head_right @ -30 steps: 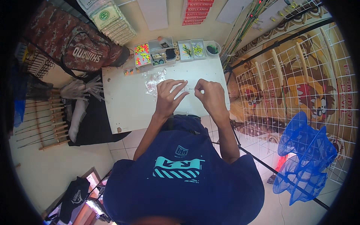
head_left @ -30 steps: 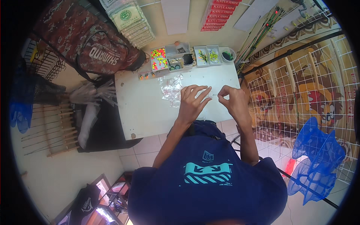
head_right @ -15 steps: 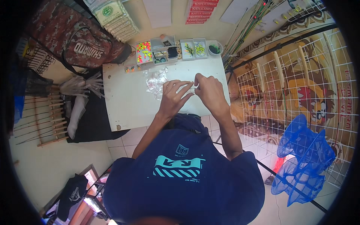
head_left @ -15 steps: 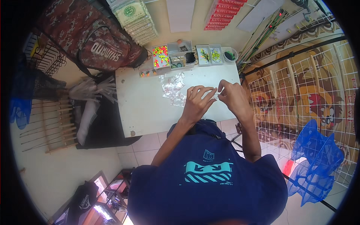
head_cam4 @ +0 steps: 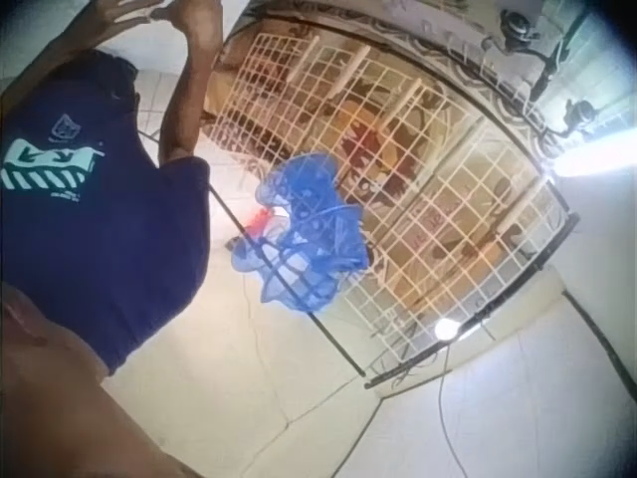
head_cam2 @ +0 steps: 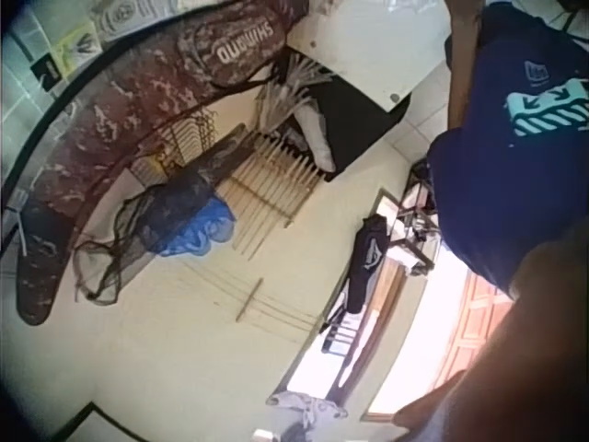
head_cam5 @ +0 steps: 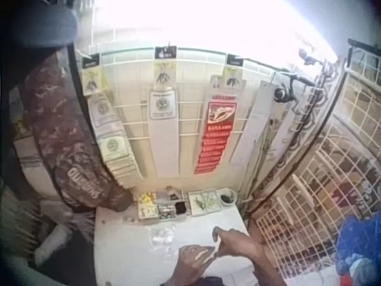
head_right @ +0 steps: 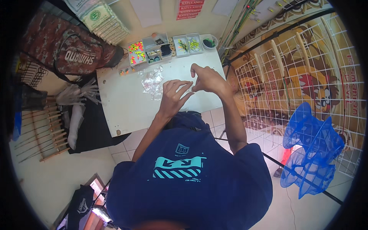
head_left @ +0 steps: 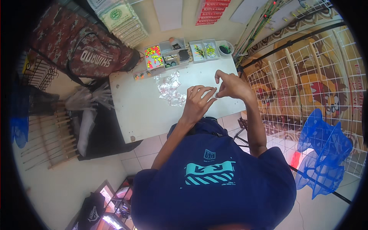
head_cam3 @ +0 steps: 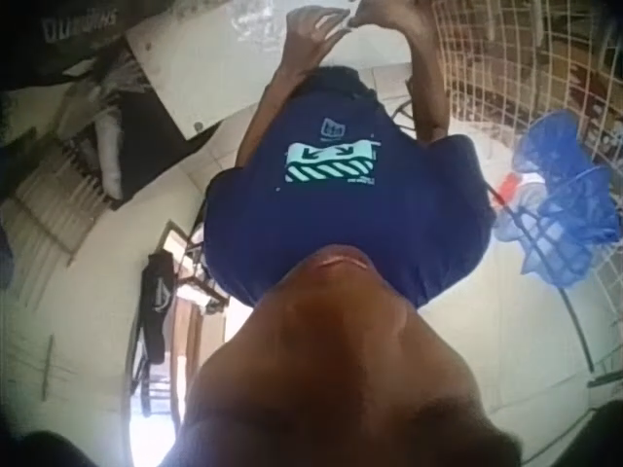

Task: The recorder is assembling small fishing lure components, specifically attaching hooks or beads to a line.

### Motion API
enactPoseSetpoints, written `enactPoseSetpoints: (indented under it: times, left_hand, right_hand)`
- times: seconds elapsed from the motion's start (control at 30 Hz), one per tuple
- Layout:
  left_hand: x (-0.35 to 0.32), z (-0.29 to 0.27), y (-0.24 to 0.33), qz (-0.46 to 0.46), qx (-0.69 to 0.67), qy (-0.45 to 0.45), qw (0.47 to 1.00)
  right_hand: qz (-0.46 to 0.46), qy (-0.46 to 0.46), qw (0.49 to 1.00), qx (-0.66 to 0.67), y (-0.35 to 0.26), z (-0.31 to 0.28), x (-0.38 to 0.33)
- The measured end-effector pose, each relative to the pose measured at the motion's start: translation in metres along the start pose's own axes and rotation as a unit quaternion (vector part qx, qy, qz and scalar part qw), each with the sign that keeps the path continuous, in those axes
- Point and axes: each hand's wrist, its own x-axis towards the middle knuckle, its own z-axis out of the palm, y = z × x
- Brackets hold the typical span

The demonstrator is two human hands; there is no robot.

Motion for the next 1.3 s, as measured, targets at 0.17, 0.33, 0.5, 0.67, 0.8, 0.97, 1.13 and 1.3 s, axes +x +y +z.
enactPoseSetpoints:
  times: [0.17, 0.33, 0.5, 0.67, 0.8, 0.97, 1.13, 1.3]
  left_hand:
    - [-0.006, 0.008, -0.002, 0.008, -0.005, -0.038, 0.999]
    - [-0.007, 0.015, -0.001, -0.017, -0.042, -0.031, 0.998]
    - [-0.010, 0.020, -0.001, -0.040, -0.069, -0.017, 0.997]
    - [-0.009, 0.020, -0.002, -0.046, -0.073, -0.029, 0.996]
    - [-0.011, 0.022, -0.004, -0.061, -0.081, -0.018, 0.995]
    - [-0.010, 0.026, -0.005, -0.157, -0.178, -0.020, 0.971]
    - [-0.008, 0.026, -0.006, -0.206, -0.248, -0.013, 0.947]
    - [-0.008, 0.025, -0.007, -0.232, -0.314, -0.011, 0.921]
  right_hand:
    - [0.018, -0.068, 0.998, 0.006, 0.021, 0.002, 0.017]
    - [0.014, -0.118, 0.991, 0.067, 0.025, -0.004, 0.015]
    - [0.033, -0.135, 0.983, 0.119, 0.027, -0.004, 0.013]
    - [0.038, -0.122, 0.988, 0.085, 0.021, -0.006, 0.012]
    - [0.035, -0.109, 0.990, 0.087, 0.016, -0.005, 0.010]
    - [0.030, -0.046, 0.991, 0.119, 0.017, 0.000, 0.007]
    - [0.010, -0.003, 0.991, 0.131, 0.019, 0.006, 0.005]
    - [-0.026, 0.044, 0.994, 0.100, 0.005, 0.004, 0.000]
